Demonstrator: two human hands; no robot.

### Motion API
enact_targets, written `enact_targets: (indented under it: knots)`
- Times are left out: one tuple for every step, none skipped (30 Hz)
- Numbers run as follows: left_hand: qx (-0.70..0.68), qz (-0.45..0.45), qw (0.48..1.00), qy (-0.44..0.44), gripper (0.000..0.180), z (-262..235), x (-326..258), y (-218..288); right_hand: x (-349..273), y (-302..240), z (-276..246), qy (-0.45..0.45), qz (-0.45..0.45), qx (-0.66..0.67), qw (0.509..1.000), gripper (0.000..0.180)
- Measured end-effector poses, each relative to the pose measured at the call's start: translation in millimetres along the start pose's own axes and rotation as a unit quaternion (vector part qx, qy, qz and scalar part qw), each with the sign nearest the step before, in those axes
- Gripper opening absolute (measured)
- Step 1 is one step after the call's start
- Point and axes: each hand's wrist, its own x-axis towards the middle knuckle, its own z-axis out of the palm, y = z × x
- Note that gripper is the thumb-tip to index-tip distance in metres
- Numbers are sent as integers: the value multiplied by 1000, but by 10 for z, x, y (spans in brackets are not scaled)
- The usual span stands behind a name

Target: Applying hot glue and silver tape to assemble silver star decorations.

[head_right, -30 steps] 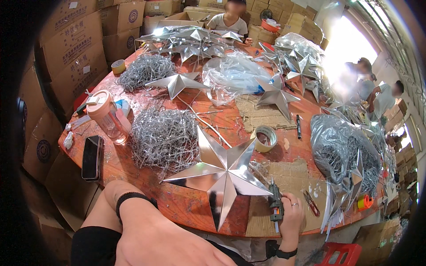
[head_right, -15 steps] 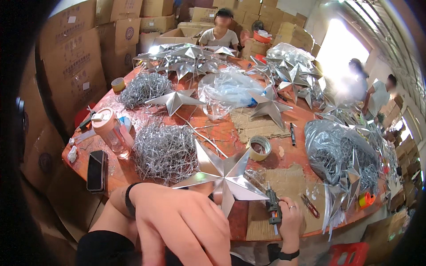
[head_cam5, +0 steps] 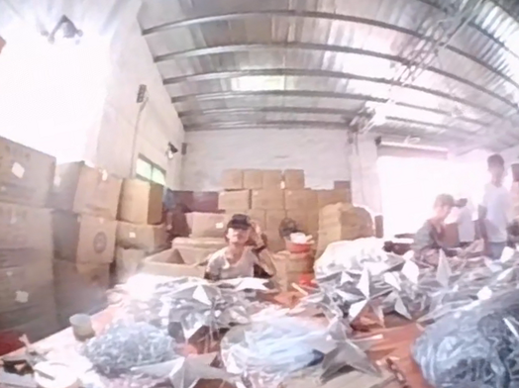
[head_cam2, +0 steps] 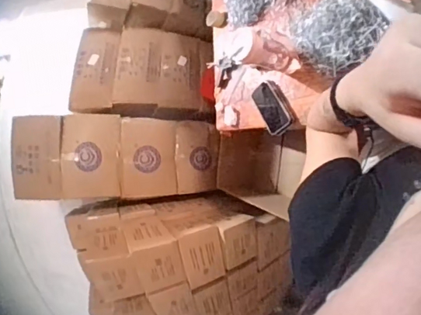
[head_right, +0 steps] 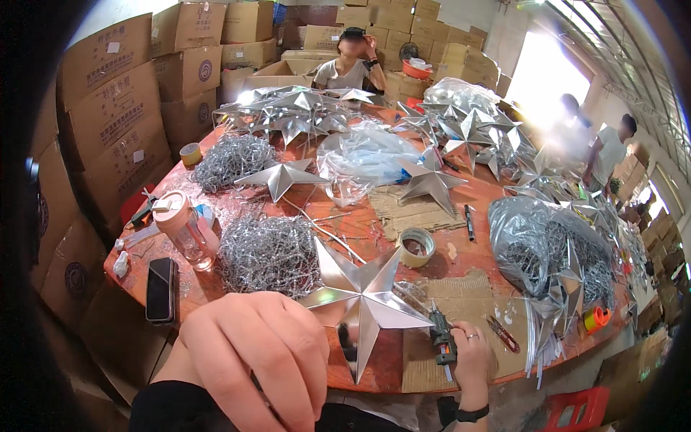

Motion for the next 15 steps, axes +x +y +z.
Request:
enact_targets:
  knots:
    - [10, -5, 1000, 3, 14, 12, 6, 24, -3, 4, 13, -2, 2, 9, 1000, 23]
    - [13, -13, 1000, 12, 13, 42, 0, 43, 9, -5, 19, 3, -5, 2, 1000, 21]
    - [15, -17, 1000, 17, 13, 55, 3, 54, 19, -17, 18, 7, -12, -6, 1000, 20]
    - [15, -19, 999, 23, 12, 63, -6, 55, 22, -19, 9, 12, -16, -18, 1000, 19]
    - [14, -17, 999, 24, 11, 64, -11, 50, 27, -24, 7, 13, -17, -18, 1000, 19]
    - [13, -17, 999, 27, 11, 67, -14, 53, 33, -29, 6, 14, -18, -19, 1000, 19]
    - [13, -18, 999, 30, 10, 72, -20, 48, 34, -31, 8, 15, -19, -19, 1000, 19]
    - [12, -22, 999, 34, 10, 83, -23, 52, 36, -29, 9, 16, -19, -18, 1000, 18]
    - [15, -23, 999, 35, 10, 85, -25, 51, 36, -28, 11, 16, -19, -18, 1000, 18]
    - [15, -23, 999, 36, 10, 85, -29, 47, 34, -25, 7, 17, -19, -18, 1000, 18]
    - [18, -20, 999, 35, 10, 82, -34, 41, 28, -14, 11, 13, -14, -10, 1000, 19]
    - [19, -16, 999, 41, 10, 87, -41, 34, 19, 3, 21, 9, -8, -1, 1000, 20]
    - [22, -14, 999, 47, 10, 99, -40, 37, 17, 9, 32, 5, -4, 9, 1000, 21]
    - [22, -10, 998, 60, 10, 132, -44, 34, 20, 1, 36, 7, -7, 10, 1000, 21]
    - [31, -35, 997, 65, 10, 142, -30, 81, 27, -10, 40, 9, -9, 11, 1000, 21]
